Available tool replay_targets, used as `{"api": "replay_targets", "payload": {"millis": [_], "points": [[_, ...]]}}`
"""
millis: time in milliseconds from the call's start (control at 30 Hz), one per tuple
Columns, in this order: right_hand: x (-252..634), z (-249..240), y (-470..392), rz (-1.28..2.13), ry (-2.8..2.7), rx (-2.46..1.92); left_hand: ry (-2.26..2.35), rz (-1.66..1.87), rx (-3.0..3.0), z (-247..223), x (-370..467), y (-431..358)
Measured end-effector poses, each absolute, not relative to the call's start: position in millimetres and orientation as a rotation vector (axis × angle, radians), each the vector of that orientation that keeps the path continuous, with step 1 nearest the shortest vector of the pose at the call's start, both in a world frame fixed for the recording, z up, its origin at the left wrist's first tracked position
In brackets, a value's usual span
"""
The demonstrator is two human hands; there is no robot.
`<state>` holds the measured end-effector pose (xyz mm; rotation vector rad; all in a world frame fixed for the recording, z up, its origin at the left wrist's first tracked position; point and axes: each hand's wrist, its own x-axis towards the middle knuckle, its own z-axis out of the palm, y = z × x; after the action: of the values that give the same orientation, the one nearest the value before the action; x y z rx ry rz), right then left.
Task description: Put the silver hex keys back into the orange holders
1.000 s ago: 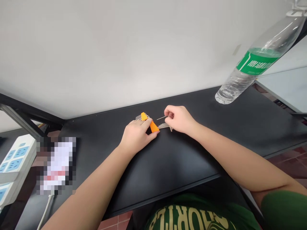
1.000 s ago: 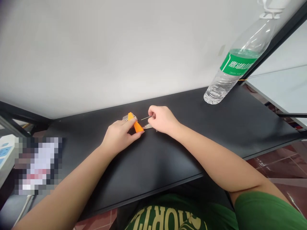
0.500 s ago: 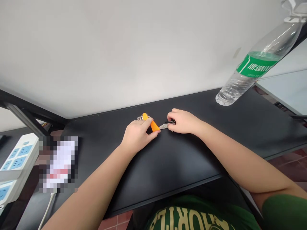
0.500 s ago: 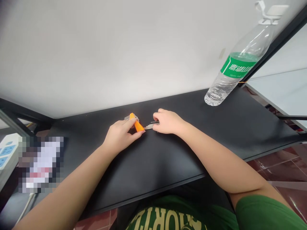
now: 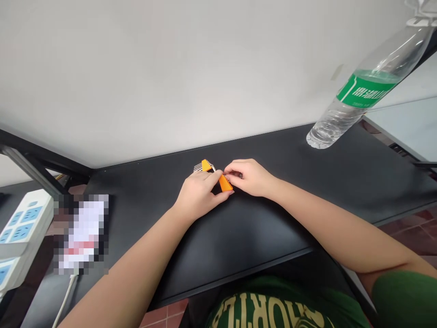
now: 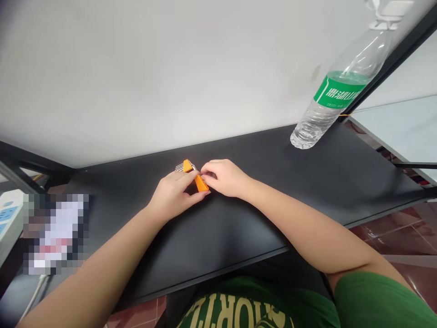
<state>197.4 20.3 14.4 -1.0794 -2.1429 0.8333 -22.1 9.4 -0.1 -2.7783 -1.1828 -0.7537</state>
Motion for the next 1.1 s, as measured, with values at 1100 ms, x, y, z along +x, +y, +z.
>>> {"api": "replay_targets", "payload": {"millis": [1100], "points": [[197.0,15.6,18.7,0.963,-2.059,-1.081,-1.138,-0.700,-2.841,4.2,-20.7,10.0]]}}
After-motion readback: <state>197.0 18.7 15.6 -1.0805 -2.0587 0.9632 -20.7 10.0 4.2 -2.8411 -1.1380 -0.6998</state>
